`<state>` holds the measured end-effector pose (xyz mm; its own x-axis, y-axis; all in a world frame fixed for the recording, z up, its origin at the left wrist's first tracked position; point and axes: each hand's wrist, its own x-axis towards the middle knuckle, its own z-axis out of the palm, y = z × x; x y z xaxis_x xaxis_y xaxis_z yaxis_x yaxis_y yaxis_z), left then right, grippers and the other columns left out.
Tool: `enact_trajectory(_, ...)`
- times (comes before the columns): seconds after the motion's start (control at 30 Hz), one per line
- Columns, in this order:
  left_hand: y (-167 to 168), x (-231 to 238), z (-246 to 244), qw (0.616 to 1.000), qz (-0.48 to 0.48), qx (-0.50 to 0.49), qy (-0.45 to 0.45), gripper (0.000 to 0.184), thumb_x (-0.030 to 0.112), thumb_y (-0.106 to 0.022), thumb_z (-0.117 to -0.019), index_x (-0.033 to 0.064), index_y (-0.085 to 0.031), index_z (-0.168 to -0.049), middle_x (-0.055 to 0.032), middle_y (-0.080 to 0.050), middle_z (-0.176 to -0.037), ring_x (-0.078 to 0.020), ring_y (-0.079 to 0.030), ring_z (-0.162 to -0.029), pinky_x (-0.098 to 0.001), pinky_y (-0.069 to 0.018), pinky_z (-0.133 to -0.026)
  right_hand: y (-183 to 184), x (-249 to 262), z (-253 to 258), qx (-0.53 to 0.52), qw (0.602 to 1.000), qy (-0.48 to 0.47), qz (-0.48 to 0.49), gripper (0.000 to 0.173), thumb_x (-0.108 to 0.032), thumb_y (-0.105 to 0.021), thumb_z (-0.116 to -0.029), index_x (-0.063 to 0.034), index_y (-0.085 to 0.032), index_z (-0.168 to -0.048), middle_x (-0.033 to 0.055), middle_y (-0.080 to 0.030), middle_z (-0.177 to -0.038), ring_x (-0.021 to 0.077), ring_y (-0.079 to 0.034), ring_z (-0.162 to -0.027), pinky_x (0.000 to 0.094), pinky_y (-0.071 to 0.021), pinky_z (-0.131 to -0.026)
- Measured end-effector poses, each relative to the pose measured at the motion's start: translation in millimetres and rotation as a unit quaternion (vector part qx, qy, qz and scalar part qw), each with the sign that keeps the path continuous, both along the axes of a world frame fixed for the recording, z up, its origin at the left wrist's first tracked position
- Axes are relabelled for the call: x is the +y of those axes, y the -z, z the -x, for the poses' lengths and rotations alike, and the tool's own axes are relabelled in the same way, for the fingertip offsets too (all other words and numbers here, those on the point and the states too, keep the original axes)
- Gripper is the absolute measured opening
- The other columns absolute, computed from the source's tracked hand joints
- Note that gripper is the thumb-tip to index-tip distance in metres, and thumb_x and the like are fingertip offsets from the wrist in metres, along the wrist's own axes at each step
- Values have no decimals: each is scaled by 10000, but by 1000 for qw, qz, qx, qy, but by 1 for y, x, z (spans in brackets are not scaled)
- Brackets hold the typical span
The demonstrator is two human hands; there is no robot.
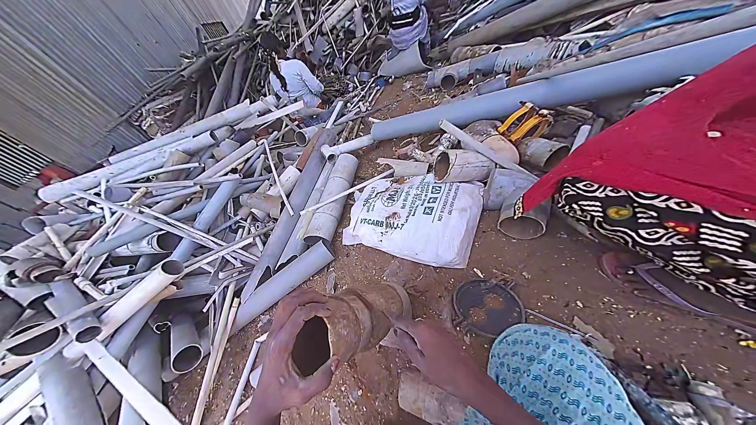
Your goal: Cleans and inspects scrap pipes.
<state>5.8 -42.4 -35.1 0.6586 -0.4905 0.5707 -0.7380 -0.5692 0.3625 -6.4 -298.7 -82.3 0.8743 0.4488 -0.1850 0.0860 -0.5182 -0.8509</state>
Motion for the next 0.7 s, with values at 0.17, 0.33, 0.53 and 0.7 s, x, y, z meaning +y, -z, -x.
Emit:
enact_trajectory(0.17,-2,-4,-3,1000,2,5,17,550,639,-615,-873,172,-632,-1162,12,-635,-1266,-78,-491,-1321,-257,-354,-1134,-13,4,9,-19,999,0,41,430,-173,-392,-1101,-13,-518,-1480,272,-687,-1047,431,-664,-1000,544,-495,-899)
enact_trajectory(0.33,-2,-10,1,1000,-7,3,24,541,635,-614,-873,171,-637,-1151,10,-644,-1258,-95,-493,-1328,-271,-359,-1139,1,-2,-7,38,994,3,100,398,-160,-383,-1106,3,-533,-1438,284,-657,-1181,440,-631,-1141,563,-474,-978)
enact_trajectory(0.53,-2,-18,4,999,-23,5,37,533,635,-603,-879,172,-626,-1142,18,-649,-1255,-100,-478,-1349,-277,-319,-1167,4,-2,-8,22,997,12,76,442,-174,-362,-1112,-28,-471,-1515,284,-664,-1182,442,-636,-1131,565,-469,-983)
enact_trajectory(0.7,-2,-25,7,999,-28,10,43,509,629,-611,-867,184,-634,-1113,30,-648,-1252,-95,-465,-1363,-266,-305,-1174,-6,-6,6,-18,998,11,62,416,-167,-394,-1102,-15,-537,-1461,279,-687,-1046,440,-663,-1014,549,-495,-907)
